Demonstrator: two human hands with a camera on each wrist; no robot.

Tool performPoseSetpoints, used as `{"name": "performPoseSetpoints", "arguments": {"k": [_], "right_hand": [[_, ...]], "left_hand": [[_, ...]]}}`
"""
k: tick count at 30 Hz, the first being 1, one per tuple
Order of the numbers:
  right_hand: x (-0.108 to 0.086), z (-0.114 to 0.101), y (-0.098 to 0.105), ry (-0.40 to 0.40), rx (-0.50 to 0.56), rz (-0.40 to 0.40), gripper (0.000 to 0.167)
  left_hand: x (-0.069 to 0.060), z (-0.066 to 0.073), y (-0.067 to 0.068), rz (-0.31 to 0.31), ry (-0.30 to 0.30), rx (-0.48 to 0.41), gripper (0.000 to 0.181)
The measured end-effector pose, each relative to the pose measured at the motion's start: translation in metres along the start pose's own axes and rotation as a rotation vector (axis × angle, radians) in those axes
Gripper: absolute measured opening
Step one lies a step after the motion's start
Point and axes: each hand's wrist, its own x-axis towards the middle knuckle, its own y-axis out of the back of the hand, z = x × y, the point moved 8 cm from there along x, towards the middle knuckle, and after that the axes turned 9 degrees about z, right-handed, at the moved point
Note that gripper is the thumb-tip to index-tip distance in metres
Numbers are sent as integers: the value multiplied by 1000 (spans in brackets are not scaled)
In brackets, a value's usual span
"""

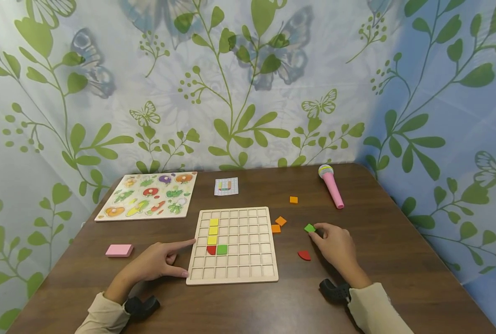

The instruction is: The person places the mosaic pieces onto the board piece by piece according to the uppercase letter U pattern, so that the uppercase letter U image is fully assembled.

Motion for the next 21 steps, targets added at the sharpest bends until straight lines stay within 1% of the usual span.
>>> {"name": "performPoseSetpoints", "arguments": {"k": [5,21], "right_hand": [[-1,0,0,-8,-2,-9,38],[0,-2,2,11,-19,24,39]], "left_hand": [[0,0,0,-1,-1,0,86],[0,0,1,-2,5,2,86]]}}
